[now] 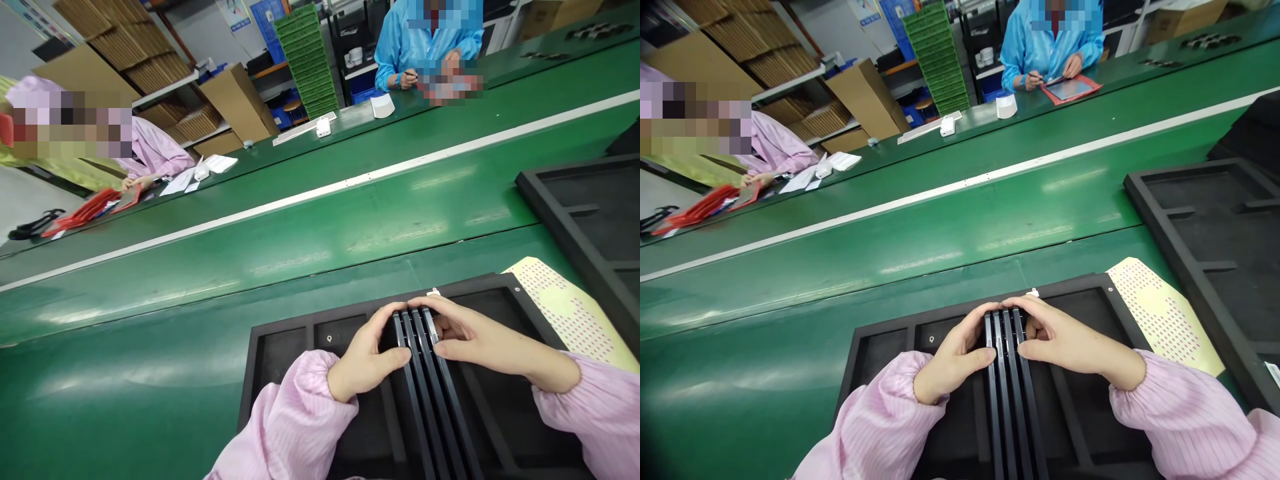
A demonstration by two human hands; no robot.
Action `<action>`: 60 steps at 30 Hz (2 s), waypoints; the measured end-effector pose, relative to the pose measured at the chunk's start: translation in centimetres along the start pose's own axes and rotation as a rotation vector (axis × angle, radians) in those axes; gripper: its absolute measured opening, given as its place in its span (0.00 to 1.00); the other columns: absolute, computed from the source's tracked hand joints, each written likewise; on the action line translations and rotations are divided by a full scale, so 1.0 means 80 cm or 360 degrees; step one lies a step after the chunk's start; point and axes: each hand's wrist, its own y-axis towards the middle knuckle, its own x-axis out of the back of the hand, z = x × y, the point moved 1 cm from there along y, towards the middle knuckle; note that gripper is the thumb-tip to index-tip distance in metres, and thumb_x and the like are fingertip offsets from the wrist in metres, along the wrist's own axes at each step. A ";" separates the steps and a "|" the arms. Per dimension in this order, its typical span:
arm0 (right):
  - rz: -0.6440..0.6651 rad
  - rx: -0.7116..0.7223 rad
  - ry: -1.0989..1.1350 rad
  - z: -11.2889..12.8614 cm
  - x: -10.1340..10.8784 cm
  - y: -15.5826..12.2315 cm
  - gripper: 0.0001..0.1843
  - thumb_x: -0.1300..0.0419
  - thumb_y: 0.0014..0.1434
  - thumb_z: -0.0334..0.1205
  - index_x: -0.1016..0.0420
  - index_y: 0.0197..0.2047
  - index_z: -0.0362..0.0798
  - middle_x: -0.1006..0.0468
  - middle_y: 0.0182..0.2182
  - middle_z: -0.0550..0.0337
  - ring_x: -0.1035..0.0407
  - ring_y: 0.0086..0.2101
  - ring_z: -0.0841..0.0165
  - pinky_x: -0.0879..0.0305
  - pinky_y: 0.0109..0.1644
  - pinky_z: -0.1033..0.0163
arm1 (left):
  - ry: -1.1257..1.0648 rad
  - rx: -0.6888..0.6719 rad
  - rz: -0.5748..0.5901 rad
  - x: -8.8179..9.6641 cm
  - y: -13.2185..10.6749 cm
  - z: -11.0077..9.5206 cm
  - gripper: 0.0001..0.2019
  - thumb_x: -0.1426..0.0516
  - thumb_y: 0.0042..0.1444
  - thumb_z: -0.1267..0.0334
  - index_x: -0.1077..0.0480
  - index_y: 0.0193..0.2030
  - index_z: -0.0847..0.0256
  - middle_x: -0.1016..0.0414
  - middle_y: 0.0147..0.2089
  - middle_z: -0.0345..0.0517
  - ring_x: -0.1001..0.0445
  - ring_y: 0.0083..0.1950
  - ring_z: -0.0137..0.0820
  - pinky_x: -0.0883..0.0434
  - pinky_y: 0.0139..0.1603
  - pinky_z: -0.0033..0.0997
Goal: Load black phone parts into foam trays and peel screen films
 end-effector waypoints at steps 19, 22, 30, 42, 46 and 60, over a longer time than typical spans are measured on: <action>-0.0326 -0.0080 -0.0250 -0.001 -0.017 0.010 0.25 0.43 0.43 0.39 0.38 0.48 0.49 0.30 0.35 0.59 0.33 0.33 0.64 0.34 0.34 0.61 | 0.0222 0.0216 -0.0211 -0.018 0.005 -0.009 0.24 0.43 0.42 0.73 0.40 0.48 0.58 0.31 0.45 0.44 0.32 0.50 0.36 0.34 0.53 0.41; -0.0233 -0.0086 -0.0209 0.001 -0.013 0.007 0.27 0.43 0.44 0.38 0.40 0.50 0.49 0.30 0.36 0.58 0.32 0.34 0.63 0.32 0.35 0.60 | 0.0234 0.0216 -0.0155 -0.014 0.004 -0.011 0.26 0.42 0.43 0.72 0.41 0.50 0.58 0.32 0.48 0.46 0.32 0.52 0.37 0.35 0.55 0.42; 0.0169 -0.0073 -0.0090 0.005 0.005 -0.006 0.37 0.42 0.49 0.40 0.52 0.60 0.47 0.33 0.45 0.52 0.33 0.45 0.59 0.32 0.44 0.55 | 0.0177 0.0149 0.0300 0.003 0.005 -0.015 0.39 0.37 0.44 0.57 0.51 0.59 0.63 0.45 0.62 0.58 0.42 0.62 0.43 0.44 0.62 0.47; -0.0171 0.0000 -0.0300 -0.001 -0.011 -0.005 0.42 0.38 0.48 0.38 0.50 0.63 0.47 0.30 0.43 0.54 0.31 0.37 0.64 0.33 0.36 0.60 | 0.0422 0.0129 -0.0117 -0.021 -0.001 -0.015 0.39 0.37 0.41 0.64 0.51 0.59 0.61 0.47 0.63 0.57 0.46 0.65 0.44 0.46 0.64 0.49; -0.0419 -0.0103 -0.0548 0.009 -0.019 -0.010 0.46 0.40 0.51 0.47 0.59 0.67 0.46 0.40 0.57 0.45 0.30 0.36 0.62 0.33 0.40 0.55 | 0.0905 0.0251 -0.0427 -0.040 -0.030 -0.018 0.23 0.34 0.41 0.59 0.38 0.42 0.62 0.32 0.45 0.50 0.32 0.49 0.42 0.33 0.52 0.49; -0.0801 0.0101 -0.0338 0.030 -0.048 -0.010 0.29 0.47 0.41 0.44 0.43 0.49 0.46 0.31 0.46 0.48 0.34 0.48 0.55 0.37 0.53 0.51 | 0.0436 -0.0135 -0.0634 -0.062 -0.069 -0.009 0.32 0.37 0.39 0.60 0.43 0.53 0.61 0.43 0.60 0.59 0.45 0.62 0.49 0.45 0.60 0.55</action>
